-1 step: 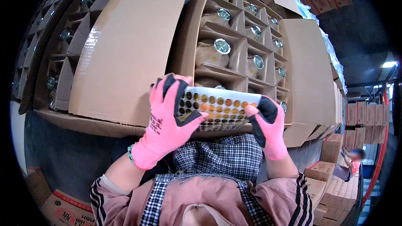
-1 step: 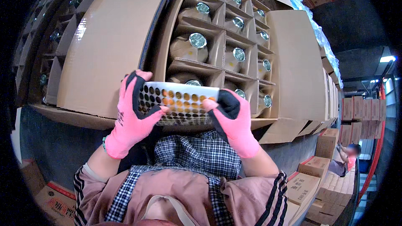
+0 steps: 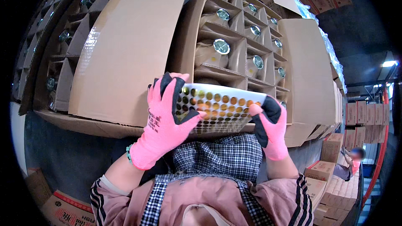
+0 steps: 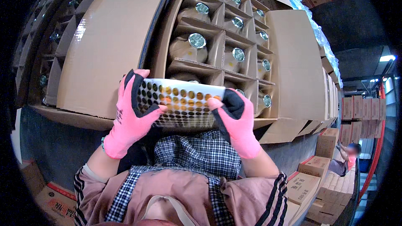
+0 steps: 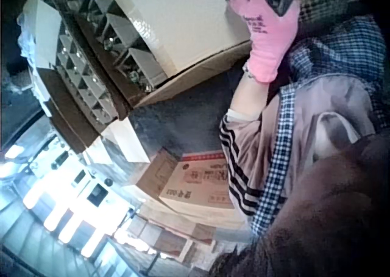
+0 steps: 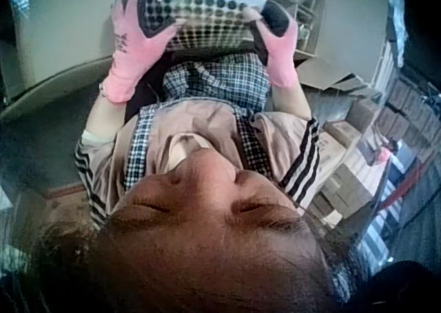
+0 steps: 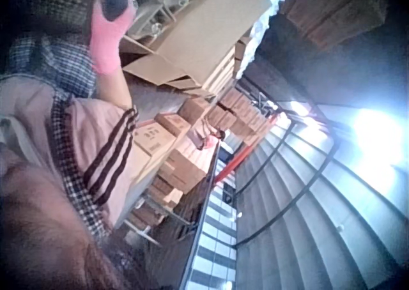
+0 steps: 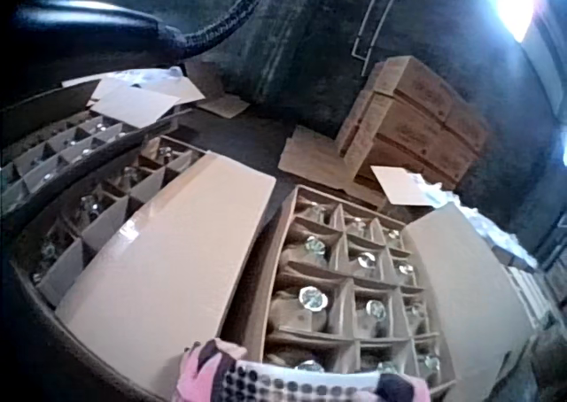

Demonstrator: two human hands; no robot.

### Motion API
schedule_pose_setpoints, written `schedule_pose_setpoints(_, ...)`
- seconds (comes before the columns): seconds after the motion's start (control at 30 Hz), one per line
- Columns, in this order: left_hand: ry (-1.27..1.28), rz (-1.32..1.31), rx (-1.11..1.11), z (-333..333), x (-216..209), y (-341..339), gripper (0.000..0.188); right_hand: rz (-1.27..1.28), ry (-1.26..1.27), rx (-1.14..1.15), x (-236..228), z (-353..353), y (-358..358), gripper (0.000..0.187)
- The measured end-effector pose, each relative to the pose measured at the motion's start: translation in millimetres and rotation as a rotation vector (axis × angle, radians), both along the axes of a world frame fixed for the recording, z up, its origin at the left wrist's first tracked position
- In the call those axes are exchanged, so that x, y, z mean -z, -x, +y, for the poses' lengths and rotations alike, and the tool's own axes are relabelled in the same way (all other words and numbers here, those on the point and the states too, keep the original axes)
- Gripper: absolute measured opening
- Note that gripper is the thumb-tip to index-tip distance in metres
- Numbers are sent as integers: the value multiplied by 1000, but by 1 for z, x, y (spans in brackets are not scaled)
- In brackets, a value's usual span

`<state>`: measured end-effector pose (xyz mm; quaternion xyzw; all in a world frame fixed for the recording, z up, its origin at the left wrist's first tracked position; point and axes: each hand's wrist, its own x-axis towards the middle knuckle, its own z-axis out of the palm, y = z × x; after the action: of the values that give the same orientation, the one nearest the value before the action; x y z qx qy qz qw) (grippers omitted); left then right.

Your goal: The person applies round gold stickers to the tops of glass jars arranged in cardboard boxes. They peel stickers from a sheet and press them onto the jar lids one by one, moving between multiple boxes in a warehouse setting.

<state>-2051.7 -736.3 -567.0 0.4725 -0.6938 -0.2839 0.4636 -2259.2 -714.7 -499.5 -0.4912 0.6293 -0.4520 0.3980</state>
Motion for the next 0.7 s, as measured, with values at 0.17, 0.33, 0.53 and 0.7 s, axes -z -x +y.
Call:
schedule_pose_setpoints(0.17, -495, 688, 224, -2, 2, 4, 58, 133, 218, -10, 4, 6, 23, 39)
schedule_pose_setpoints(0.33, -493, 851, 161, 3, -3, 0, 38, 183, 487, -93, 6, 11, 22, 60)
schedule_pose_setpoints(0.53, -449, 863, 179, -3, -4, -4, 13, 714, 450, -421, -22, 5, 21, 47)
schedule_pose_setpoints(0.7, -392, 759, 211, -5, 0, -6, 14, 301, 211, -277, -32, 7, 14, 45)
